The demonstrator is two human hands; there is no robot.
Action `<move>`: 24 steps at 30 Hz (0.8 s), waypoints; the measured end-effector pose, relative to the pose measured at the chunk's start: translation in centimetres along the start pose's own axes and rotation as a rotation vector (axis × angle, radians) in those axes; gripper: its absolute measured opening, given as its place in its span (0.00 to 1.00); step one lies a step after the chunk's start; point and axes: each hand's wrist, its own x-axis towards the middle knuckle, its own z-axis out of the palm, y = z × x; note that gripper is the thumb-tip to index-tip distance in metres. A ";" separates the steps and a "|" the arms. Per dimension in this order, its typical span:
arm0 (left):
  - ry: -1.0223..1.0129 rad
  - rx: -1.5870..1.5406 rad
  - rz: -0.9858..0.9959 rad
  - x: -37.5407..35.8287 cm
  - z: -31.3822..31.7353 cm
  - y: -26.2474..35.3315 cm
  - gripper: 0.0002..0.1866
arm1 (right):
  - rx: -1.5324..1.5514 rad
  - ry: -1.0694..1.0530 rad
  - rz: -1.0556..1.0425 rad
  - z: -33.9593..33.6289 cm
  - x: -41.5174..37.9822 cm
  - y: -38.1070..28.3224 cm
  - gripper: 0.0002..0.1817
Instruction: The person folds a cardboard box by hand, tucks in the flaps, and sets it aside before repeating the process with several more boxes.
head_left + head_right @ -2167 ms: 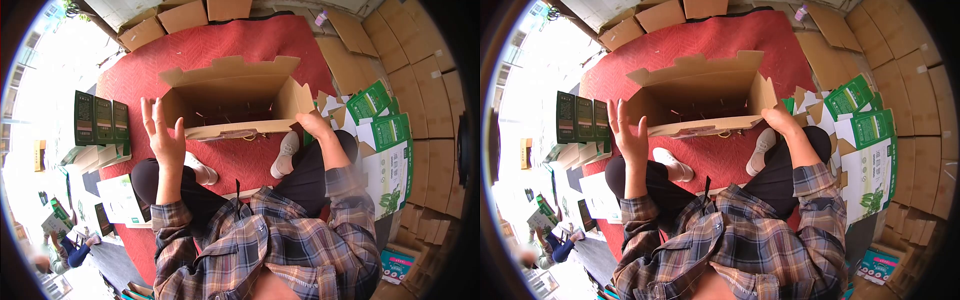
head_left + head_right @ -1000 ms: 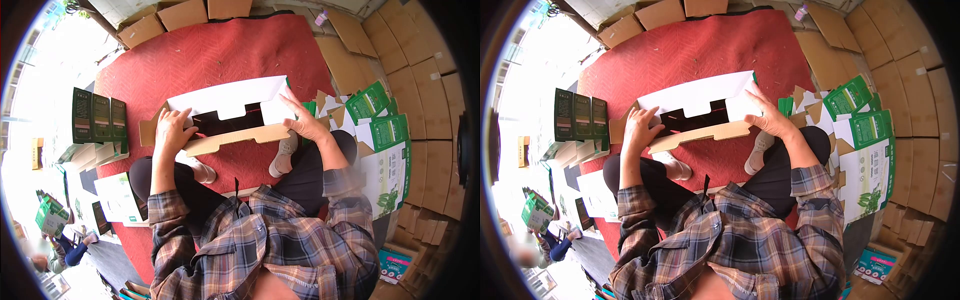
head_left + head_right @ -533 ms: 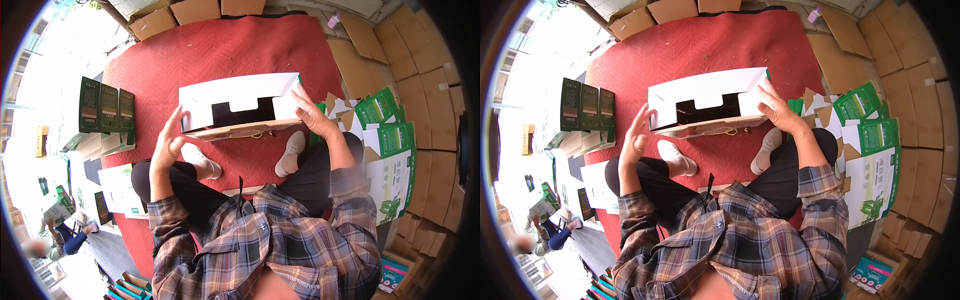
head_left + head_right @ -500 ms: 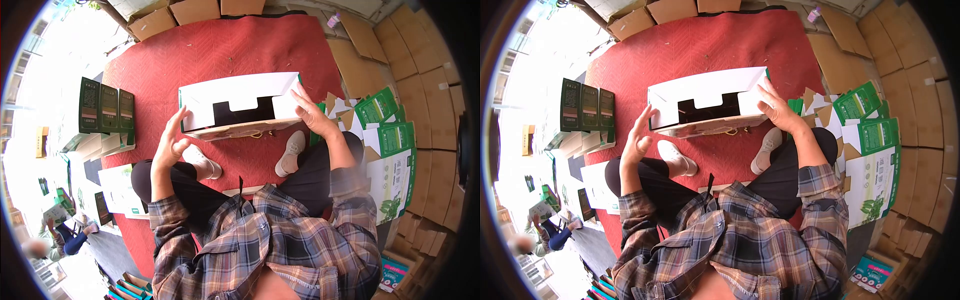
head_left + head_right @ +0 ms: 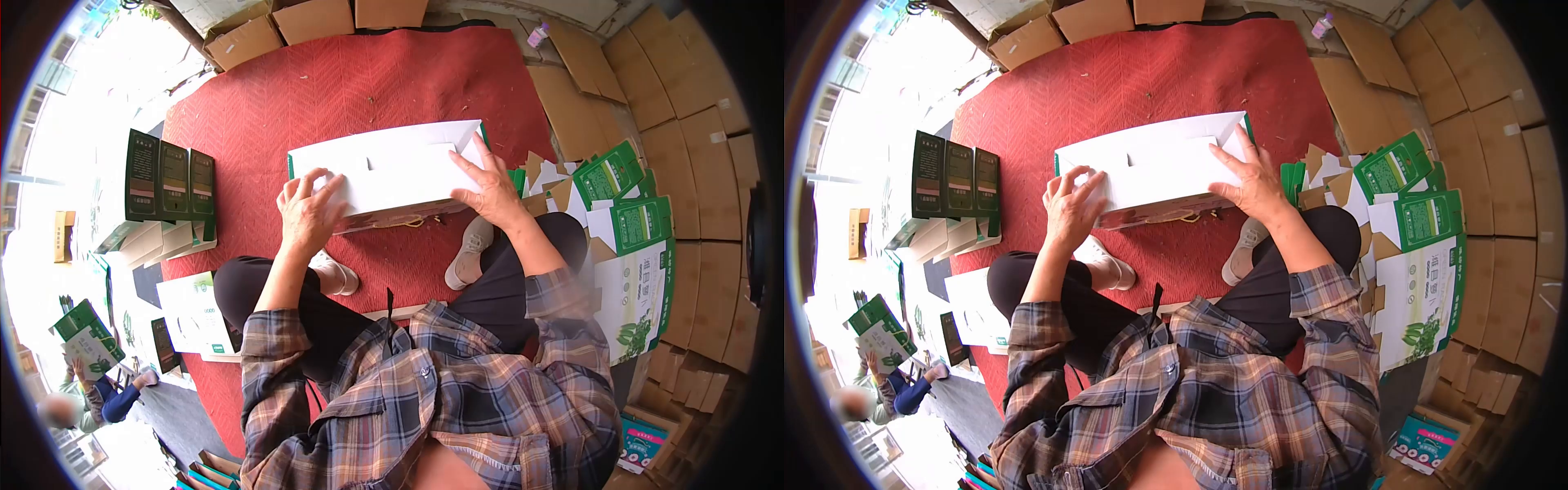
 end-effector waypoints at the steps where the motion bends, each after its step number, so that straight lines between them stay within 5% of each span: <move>1: 0.000 0.000 0.001 0.0 -0.3 0.4 0.30 | -0.074 -0.043 -0.039 -0.2 -0.1 -0.3 0.35; 4: -0.117 0.031 -0.016 0.1 -1.2 1.1 0.36 | -0.081 -0.095 -0.006 -0.6 0.0 -0.5 0.41; 12: -0.245 0.099 -0.001 0.1 -0.7 1.2 0.31 | -0.210 -0.236 0.064 -1.2 -0.1 -1.3 0.37; 24: -0.117 0.013 -0.056 -0.4 -0.7 1.0 0.42 | -0.124 -0.078 -0.051 -0.5 -0.8 -0.1 0.36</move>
